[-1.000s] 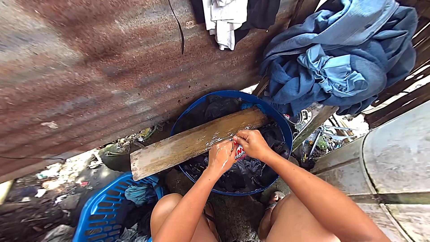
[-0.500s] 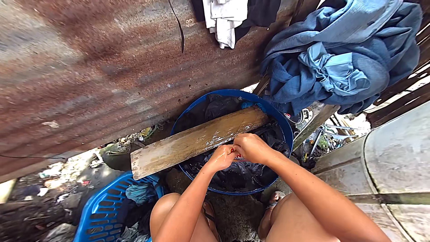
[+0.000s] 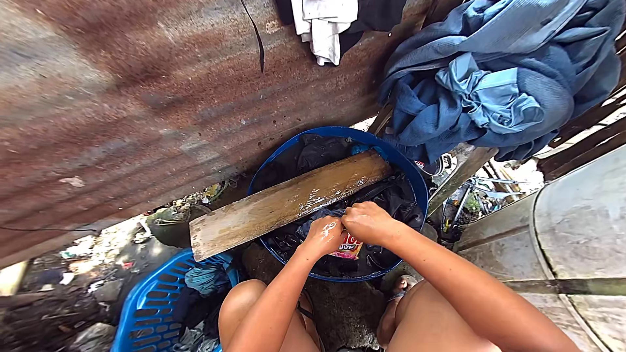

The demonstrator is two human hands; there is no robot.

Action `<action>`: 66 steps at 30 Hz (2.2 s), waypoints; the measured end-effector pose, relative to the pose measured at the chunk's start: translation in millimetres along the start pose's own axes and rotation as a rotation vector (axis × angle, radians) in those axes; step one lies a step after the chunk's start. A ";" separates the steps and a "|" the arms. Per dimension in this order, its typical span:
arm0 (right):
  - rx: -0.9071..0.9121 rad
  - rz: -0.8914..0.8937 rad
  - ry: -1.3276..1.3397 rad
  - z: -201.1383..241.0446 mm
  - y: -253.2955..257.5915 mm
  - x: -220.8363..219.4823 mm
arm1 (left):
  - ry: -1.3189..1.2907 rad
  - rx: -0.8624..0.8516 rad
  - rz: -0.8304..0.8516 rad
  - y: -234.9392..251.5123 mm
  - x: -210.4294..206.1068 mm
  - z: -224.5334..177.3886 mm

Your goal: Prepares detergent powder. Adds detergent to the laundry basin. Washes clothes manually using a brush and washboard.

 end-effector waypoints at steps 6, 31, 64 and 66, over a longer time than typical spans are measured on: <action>0.150 -0.457 -0.013 -22.8 11.8 -17.8 | -0.054 0.005 -0.115 3.8 -3.9 -0.2; 0.006 -0.090 0.440 -54.7 18.9 -22.4 | -0.183 -0.156 -0.095 11.7 2.3 13.6; -0.153 -0.410 0.484 -15.8 21.8 -10.4 | -0.367 -0.160 -0.617 -0.7 28.7 21.9; -0.111 -0.492 0.382 -8.7 18.1 -11.2 | -0.540 -0.070 -0.581 1.3 26.7 27.0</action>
Point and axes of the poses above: each hand's wrist, its own y-axis towards the middle knuckle, its own x-axis out of the back of the hand, z = x × y, the point moved 4 cm from there along y, towards the middle knuckle, and after that the axes turned 7 degrees about -y, right-handed, at the moved point
